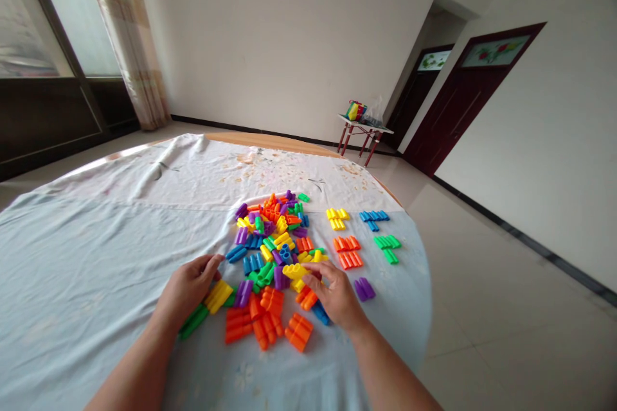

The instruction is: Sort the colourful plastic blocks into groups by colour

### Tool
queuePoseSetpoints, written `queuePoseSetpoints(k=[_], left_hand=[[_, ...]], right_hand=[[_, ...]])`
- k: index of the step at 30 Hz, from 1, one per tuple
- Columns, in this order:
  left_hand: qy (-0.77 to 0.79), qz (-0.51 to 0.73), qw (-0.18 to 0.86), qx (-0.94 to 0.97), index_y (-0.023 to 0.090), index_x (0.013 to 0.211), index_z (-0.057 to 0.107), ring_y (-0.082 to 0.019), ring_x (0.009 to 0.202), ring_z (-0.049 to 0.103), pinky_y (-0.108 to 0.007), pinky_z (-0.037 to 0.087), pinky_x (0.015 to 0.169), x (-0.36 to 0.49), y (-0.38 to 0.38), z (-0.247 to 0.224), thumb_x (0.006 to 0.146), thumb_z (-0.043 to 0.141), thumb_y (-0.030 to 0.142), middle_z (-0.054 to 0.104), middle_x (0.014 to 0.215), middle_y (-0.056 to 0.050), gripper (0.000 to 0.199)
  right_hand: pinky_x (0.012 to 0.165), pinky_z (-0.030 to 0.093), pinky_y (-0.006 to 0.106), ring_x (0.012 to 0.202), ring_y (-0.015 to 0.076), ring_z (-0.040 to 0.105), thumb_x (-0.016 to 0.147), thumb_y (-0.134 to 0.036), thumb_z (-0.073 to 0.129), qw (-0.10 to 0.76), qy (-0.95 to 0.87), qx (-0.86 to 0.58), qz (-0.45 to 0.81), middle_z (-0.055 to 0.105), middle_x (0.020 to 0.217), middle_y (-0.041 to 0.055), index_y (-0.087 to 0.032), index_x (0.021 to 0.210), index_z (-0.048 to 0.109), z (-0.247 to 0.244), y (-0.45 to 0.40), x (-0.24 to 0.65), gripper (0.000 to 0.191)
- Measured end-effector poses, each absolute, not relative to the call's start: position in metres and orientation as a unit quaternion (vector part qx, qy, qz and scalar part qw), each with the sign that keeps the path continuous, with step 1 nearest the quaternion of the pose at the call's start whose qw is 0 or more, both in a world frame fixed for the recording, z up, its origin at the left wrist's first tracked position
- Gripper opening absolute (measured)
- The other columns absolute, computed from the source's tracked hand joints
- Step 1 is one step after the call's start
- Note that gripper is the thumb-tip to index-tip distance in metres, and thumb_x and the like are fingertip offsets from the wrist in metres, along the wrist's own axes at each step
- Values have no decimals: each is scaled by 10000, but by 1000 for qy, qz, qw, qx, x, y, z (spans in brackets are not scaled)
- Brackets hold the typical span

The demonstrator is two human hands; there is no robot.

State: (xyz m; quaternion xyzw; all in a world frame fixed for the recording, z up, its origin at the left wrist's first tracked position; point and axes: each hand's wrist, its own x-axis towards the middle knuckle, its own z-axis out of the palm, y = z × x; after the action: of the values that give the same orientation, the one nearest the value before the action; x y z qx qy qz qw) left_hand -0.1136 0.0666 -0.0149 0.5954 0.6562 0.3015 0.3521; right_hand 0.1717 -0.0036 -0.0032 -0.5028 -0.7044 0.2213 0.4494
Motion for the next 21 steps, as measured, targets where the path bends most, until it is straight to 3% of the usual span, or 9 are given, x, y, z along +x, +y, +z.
queuePoseSetpoints(k=[6, 11, 18, 21], left_hand=[[658, 298, 355, 594, 179, 878, 627, -146, 475, 512, -253, 405, 478, -115, 67, -15, 683, 415, 665, 639, 649, -12, 565], [658, 298, 358, 592, 172, 938, 619, -152, 483, 527, -258, 422, 483, -116, 68, -17, 681, 396, 684, 648, 693, -24, 615], [661, 281, 359, 595, 150, 1030, 608, -167, 526, 546, -265, 437, 522, -119, 71, -17, 686, 397, 673, 661, 728, -33, 661], [669, 272, 357, 593, 155, 1039, 609, -168, 534, 544, -262, 433, 530, -119, 72, -18, 681, 406, 662, 661, 717, -24, 653]], right_hand=[[876, 448, 393, 923, 199, 564, 874, -231, 560, 379, -782, -485, 95, 653, 921, 35, -283, 1118, 632, -6, -1, 191, 260], [948, 428, 406, 1016, 200, 546, 826, -112, 516, 360, -778, -510, 68, 620, 1031, 53, -267, 1158, 608, -10, 2, 199, 379], [961, 434, 407, 1064, 232, 536, 759, -251, 660, 375, -736, -556, 90, 595, 1103, 91, -210, 1169, 590, -7, -2, 186, 418], [939, 445, 403, 1034, 231, 558, 735, -229, 699, 369, -731, -565, 106, 624, 1062, 77, -214, 1126, 616, -8, -1, 182, 400]])
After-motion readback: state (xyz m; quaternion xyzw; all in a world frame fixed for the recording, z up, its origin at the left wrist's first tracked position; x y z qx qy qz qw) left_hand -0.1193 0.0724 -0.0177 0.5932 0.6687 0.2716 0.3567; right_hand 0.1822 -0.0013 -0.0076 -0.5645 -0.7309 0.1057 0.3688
